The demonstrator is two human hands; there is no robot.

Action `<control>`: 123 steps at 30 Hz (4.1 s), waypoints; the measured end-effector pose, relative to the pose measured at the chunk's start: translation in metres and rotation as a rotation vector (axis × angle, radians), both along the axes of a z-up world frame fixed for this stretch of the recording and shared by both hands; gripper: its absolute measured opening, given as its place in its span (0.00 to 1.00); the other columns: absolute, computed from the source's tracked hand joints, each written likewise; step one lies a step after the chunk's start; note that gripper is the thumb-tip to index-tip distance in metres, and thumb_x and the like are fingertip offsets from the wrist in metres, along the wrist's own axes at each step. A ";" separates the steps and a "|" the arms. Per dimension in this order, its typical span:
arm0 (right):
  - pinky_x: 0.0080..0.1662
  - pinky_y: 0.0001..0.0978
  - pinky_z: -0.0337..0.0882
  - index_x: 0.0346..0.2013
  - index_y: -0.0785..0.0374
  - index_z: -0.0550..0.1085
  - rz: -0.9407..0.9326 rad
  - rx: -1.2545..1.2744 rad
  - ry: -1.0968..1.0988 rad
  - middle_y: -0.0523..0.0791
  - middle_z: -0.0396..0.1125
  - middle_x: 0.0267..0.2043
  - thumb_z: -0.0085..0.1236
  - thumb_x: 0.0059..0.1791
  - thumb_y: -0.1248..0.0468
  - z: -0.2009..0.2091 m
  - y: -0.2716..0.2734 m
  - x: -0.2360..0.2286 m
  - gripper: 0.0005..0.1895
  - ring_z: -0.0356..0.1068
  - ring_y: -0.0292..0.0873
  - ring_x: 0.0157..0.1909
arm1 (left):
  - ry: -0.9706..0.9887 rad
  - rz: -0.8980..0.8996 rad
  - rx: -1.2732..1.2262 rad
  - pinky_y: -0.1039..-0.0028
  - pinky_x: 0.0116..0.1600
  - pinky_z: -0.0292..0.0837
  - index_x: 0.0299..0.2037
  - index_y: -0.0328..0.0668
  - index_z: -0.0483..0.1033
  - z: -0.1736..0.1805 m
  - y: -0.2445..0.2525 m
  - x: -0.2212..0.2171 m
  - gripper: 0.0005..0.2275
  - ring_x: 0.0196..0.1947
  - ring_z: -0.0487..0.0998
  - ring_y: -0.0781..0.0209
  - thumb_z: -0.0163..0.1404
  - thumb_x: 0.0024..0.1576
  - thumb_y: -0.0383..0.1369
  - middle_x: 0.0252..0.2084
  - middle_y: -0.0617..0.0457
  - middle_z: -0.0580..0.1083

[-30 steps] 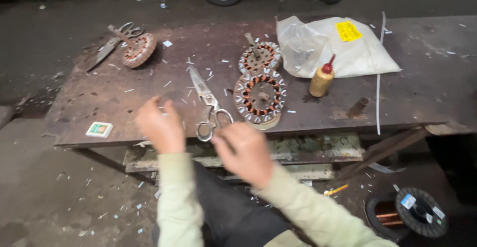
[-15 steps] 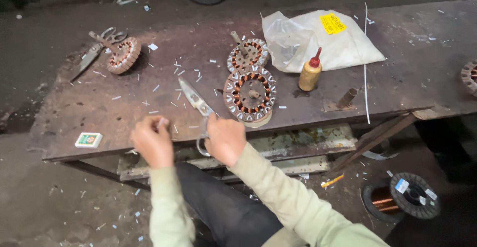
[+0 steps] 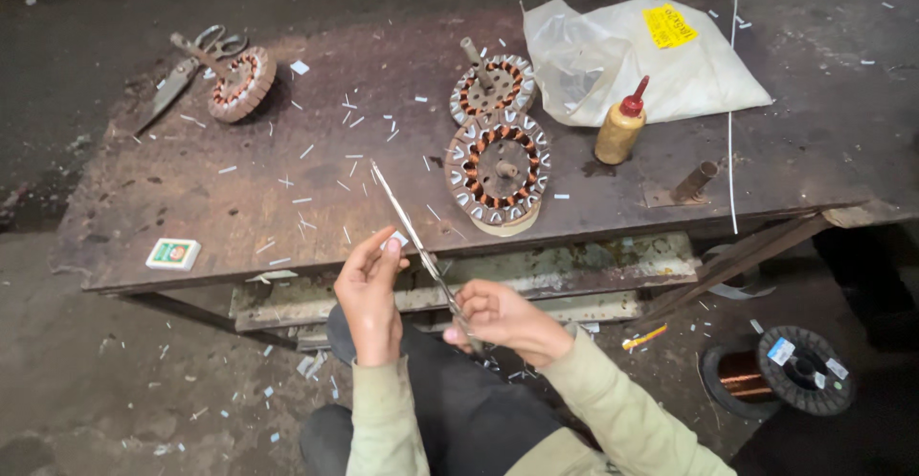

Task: The person cuts small white paper pieces with scissors and places them into slots on circular copper-wound stator components on a workbench. The person handles multiple stators and repeatedly cuts and inserts paper pieces.

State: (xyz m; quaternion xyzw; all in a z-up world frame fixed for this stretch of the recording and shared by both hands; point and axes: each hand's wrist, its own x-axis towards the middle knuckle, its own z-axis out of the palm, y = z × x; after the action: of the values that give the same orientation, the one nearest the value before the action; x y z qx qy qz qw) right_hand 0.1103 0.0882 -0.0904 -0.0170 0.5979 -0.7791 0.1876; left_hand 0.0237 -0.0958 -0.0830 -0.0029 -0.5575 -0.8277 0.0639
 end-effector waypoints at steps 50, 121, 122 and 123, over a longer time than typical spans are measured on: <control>0.31 0.30 0.58 0.31 0.64 0.63 -0.154 0.575 0.657 0.40 0.53 0.26 0.74 0.39 0.42 0.004 -0.026 0.011 0.34 0.52 0.35 0.29 | 0.061 -0.142 -0.035 0.78 0.48 0.75 0.44 0.26 0.77 0.029 -0.044 0.028 0.07 0.40 0.80 0.67 0.56 0.56 0.18 0.40 0.49 0.80; 0.35 0.27 0.76 0.34 0.70 0.77 -0.671 0.707 0.865 0.47 0.73 0.32 0.66 0.44 0.70 0.159 0.067 -0.110 0.07 0.77 0.38 0.31 | 0.461 -0.230 -0.446 0.69 0.56 0.73 0.59 0.31 0.71 0.102 0.106 -0.054 0.17 0.50 0.78 0.56 0.54 0.60 0.27 0.51 0.44 0.78; 0.35 0.27 0.76 0.34 0.69 0.77 -0.662 0.704 0.832 0.47 0.73 0.31 0.65 0.44 0.70 0.164 0.066 -0.104 0.06 0.77 0.38 0.31 | 0.511 -0.209 -0.475 0.68 0.57 0.73 0.59 0.31 0.71 0.102 0.105 -0.047 0.17 0.51 0.78 0.53 0.53 0.60 0.27 0.52 0.43 0.77; 0.35 0.28 0.75 0.34 0.69 0.78 -0.689 0.779 0.841 0.48 0.72 0.31 0.65 0.44 0.70 0.167 0.063 -0.095 0.06 0.76 0.38 0.30 | 0.562 -0.188 -0.502 0.67 0.58 0.72 0.59 0.31 0.70 0.103 0.104 -0.041 0.16 0.52 0.79 0.51 0.52 0.61 0.27 0.52 0.42 0.77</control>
State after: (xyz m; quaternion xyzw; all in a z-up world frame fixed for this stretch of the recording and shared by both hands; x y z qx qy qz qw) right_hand 0.0152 0.1512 0.0770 -0.0584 0.8289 -0.4488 -0.3286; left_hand -0.0171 0.0086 0.0199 -0.2962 -0.7009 -0.6346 0.1355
